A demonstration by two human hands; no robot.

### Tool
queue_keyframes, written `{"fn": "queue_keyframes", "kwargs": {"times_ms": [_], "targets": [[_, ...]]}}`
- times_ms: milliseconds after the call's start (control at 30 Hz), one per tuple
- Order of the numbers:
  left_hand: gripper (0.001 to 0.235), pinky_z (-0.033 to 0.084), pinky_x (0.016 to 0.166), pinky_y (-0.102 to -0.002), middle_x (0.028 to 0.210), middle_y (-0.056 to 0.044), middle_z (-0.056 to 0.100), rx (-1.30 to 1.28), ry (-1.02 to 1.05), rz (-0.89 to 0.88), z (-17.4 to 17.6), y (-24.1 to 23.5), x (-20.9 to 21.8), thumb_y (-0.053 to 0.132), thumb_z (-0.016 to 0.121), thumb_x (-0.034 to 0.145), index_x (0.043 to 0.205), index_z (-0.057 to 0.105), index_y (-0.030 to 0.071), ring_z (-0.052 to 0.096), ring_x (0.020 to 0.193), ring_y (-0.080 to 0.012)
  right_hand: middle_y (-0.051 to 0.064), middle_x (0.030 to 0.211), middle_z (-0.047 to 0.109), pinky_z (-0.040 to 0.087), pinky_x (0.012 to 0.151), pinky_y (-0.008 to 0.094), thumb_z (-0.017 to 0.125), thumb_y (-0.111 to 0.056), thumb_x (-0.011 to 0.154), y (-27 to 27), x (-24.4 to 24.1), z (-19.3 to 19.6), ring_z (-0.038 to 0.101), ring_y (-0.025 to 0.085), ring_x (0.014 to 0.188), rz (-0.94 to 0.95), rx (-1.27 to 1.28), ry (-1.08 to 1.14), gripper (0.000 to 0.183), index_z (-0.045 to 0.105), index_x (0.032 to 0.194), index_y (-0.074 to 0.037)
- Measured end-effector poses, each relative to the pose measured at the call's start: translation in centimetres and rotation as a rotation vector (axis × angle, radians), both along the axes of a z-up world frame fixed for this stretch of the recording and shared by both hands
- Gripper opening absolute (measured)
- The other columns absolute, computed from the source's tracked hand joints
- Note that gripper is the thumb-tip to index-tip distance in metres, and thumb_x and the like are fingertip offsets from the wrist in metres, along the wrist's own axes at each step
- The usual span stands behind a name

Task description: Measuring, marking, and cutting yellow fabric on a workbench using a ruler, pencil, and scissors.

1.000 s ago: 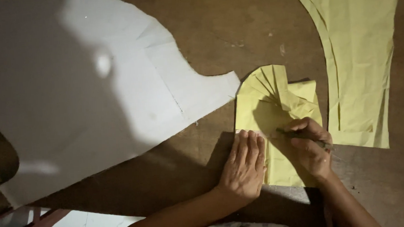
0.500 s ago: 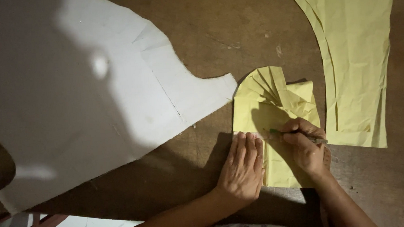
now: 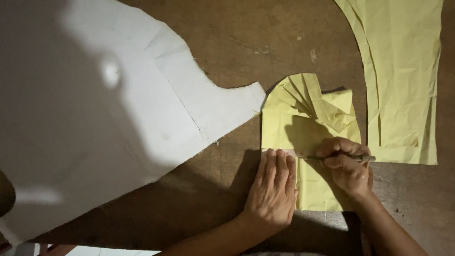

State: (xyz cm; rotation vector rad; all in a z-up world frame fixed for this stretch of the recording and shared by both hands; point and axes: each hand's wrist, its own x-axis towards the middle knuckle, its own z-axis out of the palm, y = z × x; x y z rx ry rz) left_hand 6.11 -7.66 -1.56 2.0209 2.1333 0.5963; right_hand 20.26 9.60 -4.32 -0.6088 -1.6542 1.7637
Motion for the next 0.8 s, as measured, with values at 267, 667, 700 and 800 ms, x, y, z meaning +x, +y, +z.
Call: {"fn": "queue_keyframes", "kwargs": {"times_ms": [267,667,700,800], "targets": [[0.072,0.021,0.126,-0.061,0.155,-0.04,0.034,-0.039,-0.038,-0.009,0.0,0.0,0.0,0.033,0.046,0.099,0.152,0.031,-0.015,0.03,0.145,-0.0571,0.006,0.078,0.067,0.043,0.051,0.022,0.056,0.0,0.074,-0.3,-0.1,0.2,0.058,0.013,0.067,-0.039,0.022,-0.102,0.014,0.068,0.079,-0.004],[0.074,0.012,0.128,-0.055,0.164,-0.03,0.021,-0.159,0.137,-0.018,-2.1,0.0,0.4,0.047,0.034,0.103,0.159,0.024,-0.001,0.018,0.152,-0.0494,0.012,0.116,0.07,0.049,0.131,0.05,0.041,0.022,0.08,2.6,3.1,2.4,0.067,0.022,0.117,0.096,0.477,-0.17,0.045,0.064,0.107,-0.004],[0.074,0.012,0.128,-0.055,0.164,-0.03,0.021,-0.153,0.142,-0.032,-1.8,0.1,0.3,0.047,0.034,0.103,0.159,0.024,-0.001,0.018,0.152,-0.0494,0.012,0.116,0.07,0.049,0.131,0.05,0.041,0.022,0.08,2.2,2.8,3.4,0.067,0.022,0.117,0.08,0.481,-0.17,0.045,0.064,0.107,-0.004],[0.064,0.013,0.126,-0.06,0.163,-0.035,0.019,-0.093,0.082,-0.047,-1.4,0.1,0.2,0.041,0.047,0.102,0.155,0.038,0.006,0.016,0.151,-0.0544,0.004,0.122,0.075,0.059,0.102,0.034,0.085,-0.014,0.085,1.3,2.3,4.5,0.063,0.025,0.123,0.187,0.903,-0.51,0.033,0.074,0.115,-0.008]]}}
